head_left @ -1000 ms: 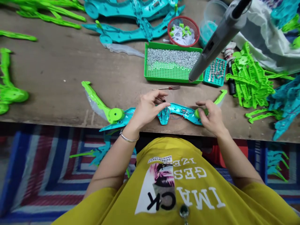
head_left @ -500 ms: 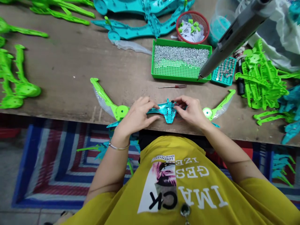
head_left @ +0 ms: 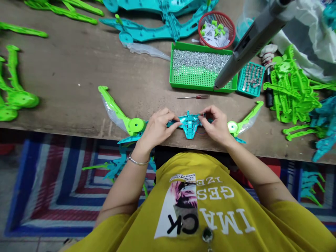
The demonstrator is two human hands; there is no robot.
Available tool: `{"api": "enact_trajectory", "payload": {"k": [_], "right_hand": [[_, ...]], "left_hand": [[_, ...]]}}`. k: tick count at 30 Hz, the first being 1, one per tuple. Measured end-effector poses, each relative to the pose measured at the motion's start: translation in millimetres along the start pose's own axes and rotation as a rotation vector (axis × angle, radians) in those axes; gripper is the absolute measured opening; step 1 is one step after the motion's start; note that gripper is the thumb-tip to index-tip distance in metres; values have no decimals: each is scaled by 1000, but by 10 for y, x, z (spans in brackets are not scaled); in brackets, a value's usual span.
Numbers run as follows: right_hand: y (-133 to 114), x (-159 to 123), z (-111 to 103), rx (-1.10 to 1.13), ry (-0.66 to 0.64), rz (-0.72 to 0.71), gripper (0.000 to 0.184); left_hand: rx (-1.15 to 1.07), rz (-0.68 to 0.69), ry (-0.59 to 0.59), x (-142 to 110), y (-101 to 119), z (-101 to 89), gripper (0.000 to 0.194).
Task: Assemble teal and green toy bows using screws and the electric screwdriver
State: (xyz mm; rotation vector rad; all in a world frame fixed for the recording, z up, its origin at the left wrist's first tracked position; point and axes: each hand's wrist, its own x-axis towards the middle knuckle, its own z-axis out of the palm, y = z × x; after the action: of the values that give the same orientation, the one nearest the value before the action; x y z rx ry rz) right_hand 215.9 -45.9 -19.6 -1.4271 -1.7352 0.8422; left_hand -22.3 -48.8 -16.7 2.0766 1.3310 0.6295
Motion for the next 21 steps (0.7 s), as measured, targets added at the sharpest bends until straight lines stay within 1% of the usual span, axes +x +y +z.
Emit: {"api": "enact_trajectory", "payload": {"k": [3,5,7,9,11,14,17,21], "right_hand": [[-26,-38,-34,-34,29,-87,4],[-53,-53,-64,-37,-3,-200,7],[-65,-52,-82,-53,-57,-269,10],[-56,-39,-78,-86,-64,-224,8],[-41,-26,-58,-96,-37,-118,3],[-38,-23,-28,-40,-75,-27,5],[-64,-33,-39,26,-143,-46,10],[-95,-39,-117,90,-274,-157,17]], "left_hand": [[-5,-60,41,14,9,16,10],[-15,-79,44,18,12,-12,6],[-33,-68,20,10,13,-65,9],[-46,-40,-3,-9,16,-119,14],[-45,-21,-15,-28,21,-140,15],[-29,-37,1,-36,30,-87,13],[-17,-68,52,-10,40,4,12],[-16,-107,61,36,47,41,8]]}}
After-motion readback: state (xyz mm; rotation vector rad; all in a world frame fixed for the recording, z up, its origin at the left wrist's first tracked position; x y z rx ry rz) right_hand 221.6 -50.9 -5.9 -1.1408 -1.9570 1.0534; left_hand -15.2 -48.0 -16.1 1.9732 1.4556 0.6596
